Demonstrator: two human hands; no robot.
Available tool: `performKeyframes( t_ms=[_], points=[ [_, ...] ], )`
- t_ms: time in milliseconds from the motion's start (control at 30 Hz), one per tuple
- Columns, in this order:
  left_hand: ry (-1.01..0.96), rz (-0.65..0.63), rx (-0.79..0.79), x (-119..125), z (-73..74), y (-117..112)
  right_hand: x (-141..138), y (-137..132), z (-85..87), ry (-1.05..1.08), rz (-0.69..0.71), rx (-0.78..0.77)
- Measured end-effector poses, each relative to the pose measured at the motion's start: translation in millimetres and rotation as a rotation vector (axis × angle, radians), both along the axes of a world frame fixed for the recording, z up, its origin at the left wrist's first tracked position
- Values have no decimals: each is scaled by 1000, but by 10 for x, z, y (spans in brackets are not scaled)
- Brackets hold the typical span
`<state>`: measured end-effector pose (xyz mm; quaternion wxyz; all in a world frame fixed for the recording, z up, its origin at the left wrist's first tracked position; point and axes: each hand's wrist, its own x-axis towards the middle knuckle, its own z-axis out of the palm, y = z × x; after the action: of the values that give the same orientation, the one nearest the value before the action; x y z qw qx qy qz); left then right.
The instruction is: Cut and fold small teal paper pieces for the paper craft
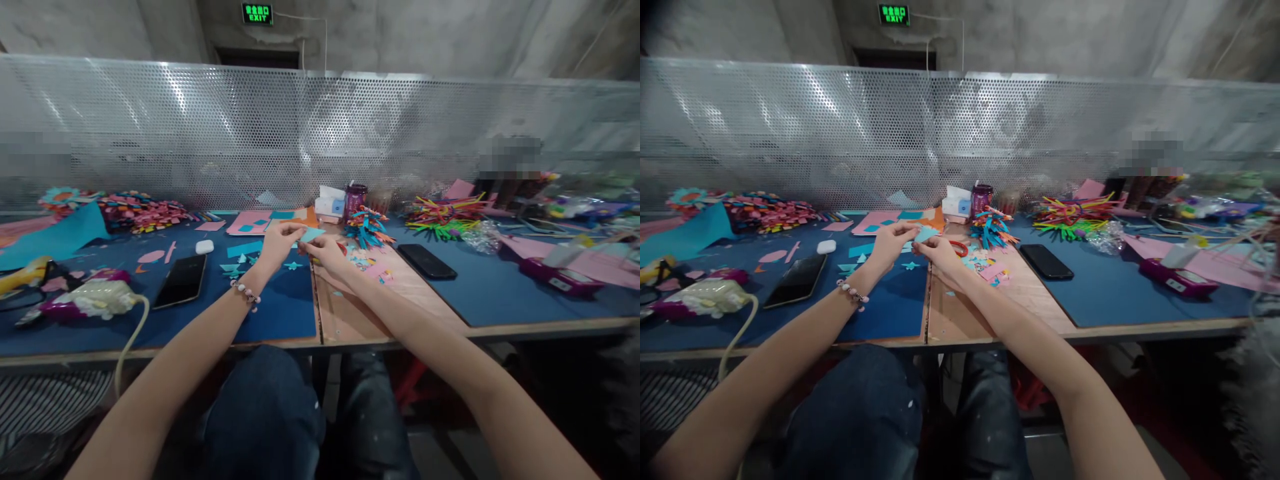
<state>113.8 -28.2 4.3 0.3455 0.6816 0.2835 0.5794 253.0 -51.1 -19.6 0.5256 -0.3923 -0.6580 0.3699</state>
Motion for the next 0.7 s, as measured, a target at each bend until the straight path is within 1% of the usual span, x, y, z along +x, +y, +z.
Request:
performKeyframes(
  t_ms=[167, 367, 567, 700],
  points=[
    [-23, 2, -34, 2, -3, 11, 1, 17, -24, 2, 38, 13],
    [-43, 15, -17, 11, -13, 10, 3, 22, -37, -12, 25, 50],
    [-100, 61, -26, 16, -20, 5, -56, -2, -25, 15, 49, 26],
    [-136, 62, -66, 13, -27, 15, -78, -19, -10, -69, 0, 64]
  ],
)
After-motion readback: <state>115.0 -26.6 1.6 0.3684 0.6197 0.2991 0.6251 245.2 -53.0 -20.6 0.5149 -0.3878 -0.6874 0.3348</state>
